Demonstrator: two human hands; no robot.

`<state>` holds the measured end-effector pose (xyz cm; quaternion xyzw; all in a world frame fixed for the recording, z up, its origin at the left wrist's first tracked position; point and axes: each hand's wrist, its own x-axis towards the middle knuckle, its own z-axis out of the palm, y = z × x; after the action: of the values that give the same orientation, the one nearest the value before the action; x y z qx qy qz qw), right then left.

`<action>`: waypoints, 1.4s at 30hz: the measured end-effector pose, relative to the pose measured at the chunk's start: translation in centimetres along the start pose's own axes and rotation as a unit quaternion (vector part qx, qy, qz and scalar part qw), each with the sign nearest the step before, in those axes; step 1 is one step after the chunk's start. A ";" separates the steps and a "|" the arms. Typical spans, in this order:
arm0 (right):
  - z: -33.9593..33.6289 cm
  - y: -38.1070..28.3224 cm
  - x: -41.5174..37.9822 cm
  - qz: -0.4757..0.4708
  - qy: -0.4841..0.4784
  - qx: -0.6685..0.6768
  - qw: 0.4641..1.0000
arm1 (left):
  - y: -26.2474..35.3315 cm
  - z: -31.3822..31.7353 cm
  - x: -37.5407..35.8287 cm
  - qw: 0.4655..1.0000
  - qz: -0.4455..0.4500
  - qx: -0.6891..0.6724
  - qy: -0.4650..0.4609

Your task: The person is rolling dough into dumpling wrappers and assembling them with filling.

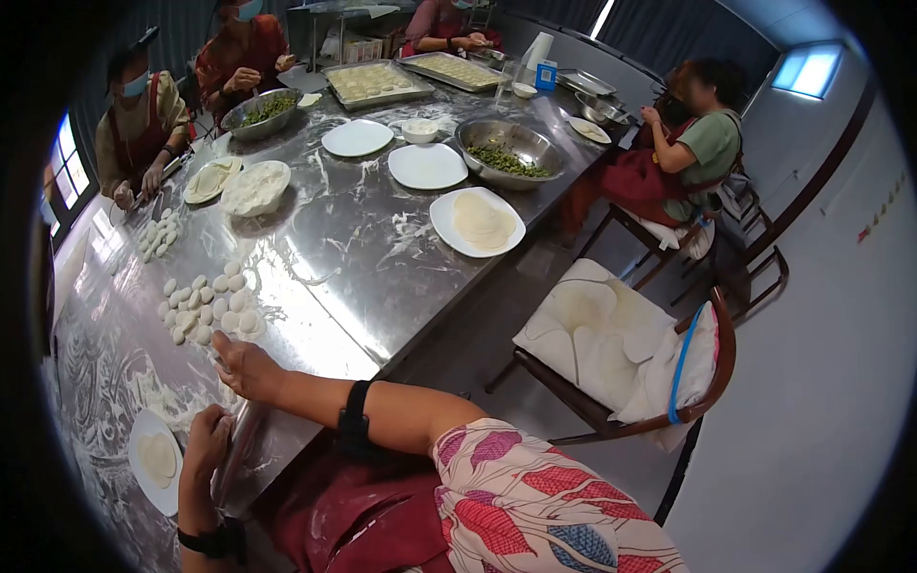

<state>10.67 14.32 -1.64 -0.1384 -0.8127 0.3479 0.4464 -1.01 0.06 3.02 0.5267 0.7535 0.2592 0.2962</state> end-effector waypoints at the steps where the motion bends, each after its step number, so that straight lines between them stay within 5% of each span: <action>1: 0.1 -0.1 0.0 -0.007 0.010 -0.010 1.000 | 0.1 0.0 0.1 1.000 -0.018 -0.011 -0.018; 7: -5.3 -5.2 -5.1 0.076 -0.056 0.026 0.995 | -0.9 -0.2 -1.2 0.999 -0.042 -0.004 0.000; 10: -3.1 -2.5 -3.2 0.016 -0.011 0.013 1.000 | -0.5 -0.1 -1.7 0.992 -0.082 -0.092 -0.038; 13: 0.5 0.3 0.0 -0.012 0.006 -0.017 1.000 | -1.0 0.3 -0.4 0.999 0.014 -0.014 0.027; 20: -4.2 -3.7 -4.4 0.048 -0.028 0.021 0.998 | -2.2 0.3 -0.2 0.999 0.019 0.034 -0.009; 22: -4.6 -4.1 -5.3 0.041 -0.030 0.015 0.999 | -2.7 0.8 -0.4 0.998 -0.022 -0.066 -0.003; 29: 1.4 1.4 0.2 0.004 -0.015 0.003 1.000 | -1.1 0.2 0.3 0.999 0.030 -0.004 0.010; 32: -1.5 -1.1 -2.3 0.024 -0.006 0.004 1.000 | 1.0 0.0 -0.3 0.995 -0.059 -0.042 -0.073; 33: -2.6 -2.2 -3.6 0.042 -0.016 0.021 0.999 | -0.6 -0.2 -0.2 0.996 -0.021 0.014 -0.083; 37: -4.2 -3.7 -5.3 0.044 -0.020 0.034 0.998 | -2.3 0.3 -1.1 0.988 -0.080 -0.134 -0.014; 42: 0.9 0.8 0.4 0.000 0.002 -0.011 1.000 | -1.2 -0.3 -0.7 0.998 -0.049 -0.043 0.005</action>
<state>9.65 14.75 -2.22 -0.1442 -0.8155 0.3386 0.4467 -1.75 -0.99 2.52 0.4740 0.7682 0.2795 0.3272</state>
